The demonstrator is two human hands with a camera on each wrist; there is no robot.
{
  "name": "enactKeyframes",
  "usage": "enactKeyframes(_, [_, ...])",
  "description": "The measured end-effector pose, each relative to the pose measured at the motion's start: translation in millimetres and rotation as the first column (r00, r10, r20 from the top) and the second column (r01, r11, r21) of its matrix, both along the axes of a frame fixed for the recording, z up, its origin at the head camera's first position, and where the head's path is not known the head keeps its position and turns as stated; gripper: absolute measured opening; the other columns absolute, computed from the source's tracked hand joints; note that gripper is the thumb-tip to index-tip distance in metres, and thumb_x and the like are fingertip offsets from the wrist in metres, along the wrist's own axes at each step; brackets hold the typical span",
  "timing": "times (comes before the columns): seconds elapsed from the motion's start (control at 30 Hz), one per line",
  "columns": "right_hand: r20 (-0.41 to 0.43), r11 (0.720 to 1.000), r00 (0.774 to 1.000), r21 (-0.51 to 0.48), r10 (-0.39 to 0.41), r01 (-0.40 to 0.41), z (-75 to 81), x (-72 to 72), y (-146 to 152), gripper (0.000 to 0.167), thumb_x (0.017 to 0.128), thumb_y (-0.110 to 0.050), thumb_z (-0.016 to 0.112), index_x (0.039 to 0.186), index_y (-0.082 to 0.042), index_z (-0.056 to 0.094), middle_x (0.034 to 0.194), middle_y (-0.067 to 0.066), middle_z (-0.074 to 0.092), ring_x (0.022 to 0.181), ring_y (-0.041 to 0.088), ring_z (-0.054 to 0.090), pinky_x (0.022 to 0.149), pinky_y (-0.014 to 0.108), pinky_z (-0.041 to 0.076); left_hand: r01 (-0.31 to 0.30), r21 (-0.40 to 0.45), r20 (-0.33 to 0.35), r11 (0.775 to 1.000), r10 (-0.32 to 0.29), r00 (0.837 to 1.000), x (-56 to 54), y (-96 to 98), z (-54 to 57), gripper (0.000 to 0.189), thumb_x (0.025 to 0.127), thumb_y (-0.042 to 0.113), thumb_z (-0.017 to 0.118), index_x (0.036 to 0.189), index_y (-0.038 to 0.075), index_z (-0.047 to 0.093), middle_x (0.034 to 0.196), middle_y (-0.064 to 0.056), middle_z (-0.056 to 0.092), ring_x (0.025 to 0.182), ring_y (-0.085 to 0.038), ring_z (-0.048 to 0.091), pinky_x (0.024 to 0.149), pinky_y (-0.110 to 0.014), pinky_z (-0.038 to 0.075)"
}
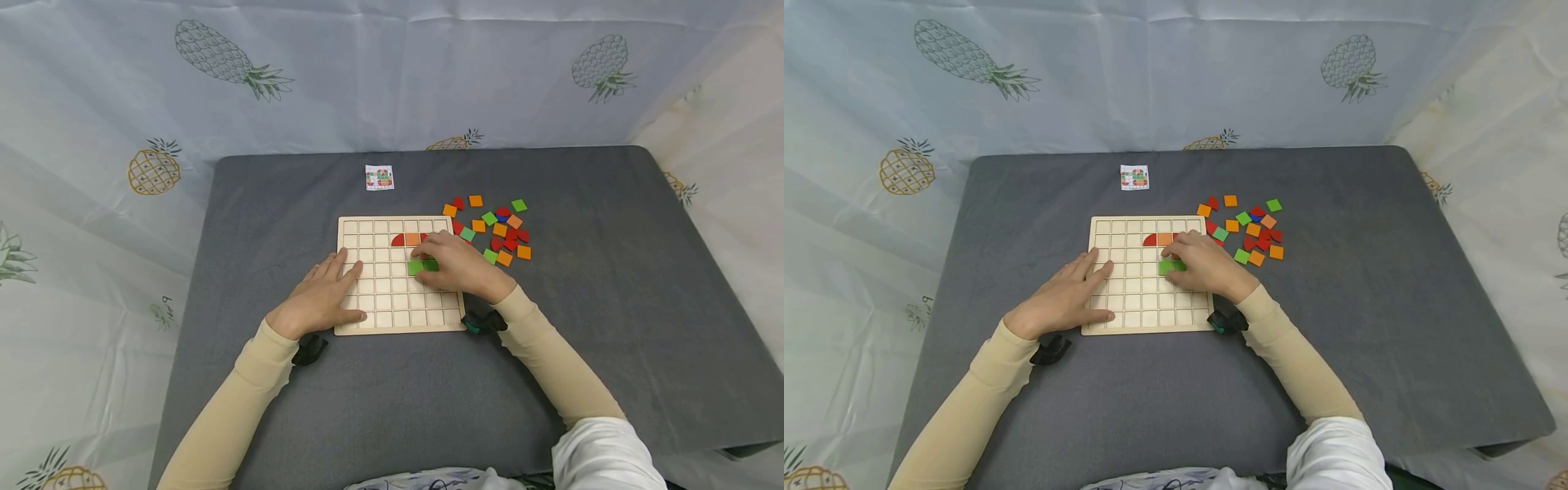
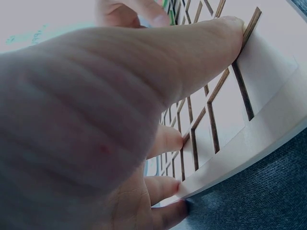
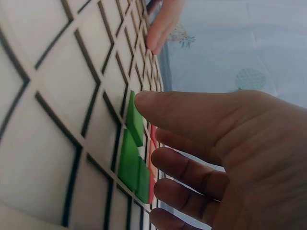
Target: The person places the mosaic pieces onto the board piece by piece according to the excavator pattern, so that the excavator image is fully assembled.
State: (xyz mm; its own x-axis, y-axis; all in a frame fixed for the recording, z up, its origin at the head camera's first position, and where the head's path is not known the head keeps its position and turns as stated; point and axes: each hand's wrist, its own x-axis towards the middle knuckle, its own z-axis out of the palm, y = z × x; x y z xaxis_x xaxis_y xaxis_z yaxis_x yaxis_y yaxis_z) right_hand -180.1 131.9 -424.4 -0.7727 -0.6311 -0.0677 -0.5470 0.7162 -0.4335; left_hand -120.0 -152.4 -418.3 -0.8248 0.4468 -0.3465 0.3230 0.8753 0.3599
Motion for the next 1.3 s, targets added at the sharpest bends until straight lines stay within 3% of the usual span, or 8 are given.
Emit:
enactKeyframes(0.17, [0.024, 0.998, 0.998, -0.046, -0.051, 0.052, 12.0, -1.5, 13, 0.039, 0.091, -0.026, 0.077, 0.125, -0.007, 0.07, 0.112, 0.009, 0.066, 0.098, 0.023, 0.054, 0.08, 0.037, 0.047, 0.0, -0.002, 0.001, 1.0, 0.0, 1.0, -0.3, 0.2, -0.3, 0.094, 0.09, 0.047, 0.074, 0.161, 0.008, 0.026, 0.17, -0.024, 0.005, 0.157, -0.043, 0.011, 0.125, -0.061, 0.019])
enactKeyframes(0.43, [-0.016, 0.978, 0.98, -0.071, -0.196, 0.195, 26.4, -4.2, 54, 0.035, 0.095, -0.018, 0.072, 0.126, -0.003, 0.067, 0.121, 0.014, 0.064, 0.102, 0.03, 0.055, 0.083, 0.042, 0.049, 0.008, -0.003, -0.002, 1.0, -0.008, 1.0, 0.2, 0.1, -0.4, 0.093, 0.09, 0.046, 0.073, 0.161, 0.007, 0.027, 0.169, -0.025, 0.007, 0.157, -0.044, 0.012, 0.125, -0.06, 0.019])
enactKeyframes(0.53, [-0.004, 0.966, 0.968, -0.053, -0.252, 0.251, 26.5, -3.2, 70, 0.036, 0.096, -0.017, 0.07, 0.129, -0.003, 0.066, 0.12, 0.015, 0.063, 0.099, 0.031, 0.053, 0.081, 0.043, 0.048, 0.013, -0.004, -0.006, 1.0, -0.013, 1.0, 0.5, 0.1, -0.2, 0.093, 0.09, 0.046, 0.073, 0.16, 0.006, 0.028, 0.169, -0.026, 0.007, 0.157, -0.044, 0.013, 0.125, -0.06, 0.019])
enactKeyframes(0.77, [0.045, 0.926, 0.925, 0.025, -0.377, 0.376, 21.5, -1.9, 96, 0.039, 0.097, -0.021, 0.069, 0.133, -0.006, 0.063, 0.122, 0.016, 0.06, 0.11, 0.032, 0.048, 0.084, 0.05, 0.049, 0.015, -0.001, -0.006, 1.0, -0.015, 1.0, 0.2, -0.1, 0.0, 0.093, 0.09, 0.045, 0.073, 0.161, 0.006, 0.027, 0.169, -0.026, 0.007, 0.157, -0.045, 0.013, 0.125, -0.061, 0.019])
enactKeyframes(0.9, [0.051, 0.926, 0.926, 0.063, -0.375, 0.371, 18.6, -2.0, 103, 0.04, 0.098, -0.021, 0.068, 0.134, -0.005, 0.062, 0.114, 0.016, 0.059, 0.106, 0.033, 0.048, 0.076, 0.047, 0.046, 0.01, -0.002, 0.002, 1.0, -0.01, 1.0, 0.1, 0.2, -0.1, 0.093, 0.09, 0.046, 0.073, 0.161, 0.007, 0.027, 0.169, -0.026, 0.007, 0.157, -0.044, 0.012, 0.125, -0.061, 0.019])
enactKeyframes(1.1, [0.078, 0.948, 0.946, 0.073, -0.314, 0.308, 12.0, -3.3, 109, 0.039, 0.096, -0.021, 0.071, 0.128, 0.001, 0.066, 0.126, 0.021, 0.06, 0.131, 0.044, 0.046, 0.098, 0.057, 0.047, 0.006, 0.001, 0.008, 1.0, -0.006, 1.0, 0.0, -0.1, 1.1, 0.093, 0.09, 0.046, 0.073, 0.161, 0.006, 0.026, 0.169, -0.025, 0.005, 0.157, -0.044, 0.011, 0.125, -0.06, 0.017])
enactKeyframes(1.13, [0.074, 0.952, 0.95, 0.074, -0.303, 0.298, 10.8, -3.3, 109, 0.038, 0.096, -0.021, 0.071, 0.126, 0.001, 0.067, 0.126, 0.021, 0.061, 0.129, 0.043, 0.048, 0.1, 0.057, 0.046, 0.007, 0.002, 0.006, 1.0, -0.007, 1.0, 0.0, -0.1, 1.3, 0.093, 0.09, 0.046, 0.073, 0.161, 0.006, 0.027, 0.169, -0.025, 0.005, 0.157, -0.044, 0.011, 0.125, -0.06, 0.017])
enactKeyframes(1.3, [0.051, 0.949, 0.953, 0.125, -0.298, 0.29, 6.4, -1.3, 107, 0.035, 0.095, -0.021, 0.072, 0.122, 0.0, 0.07, 0.112, 0.019, 0.062, 0.1, 0.032, 0.052, 0.083, 0.048, 0.049, 0.008, 0.0, 0.003, 1.0, -0.008, 1.0, -0.3, 0.0, 0.6, 0.093, 0.09, 0.046, 0.073, 0.161, 0.006, 0.026, 0.169, -0.025, 0.006, 0.157, -0.044, 0.011, 0.125, -0.06, 0.017])
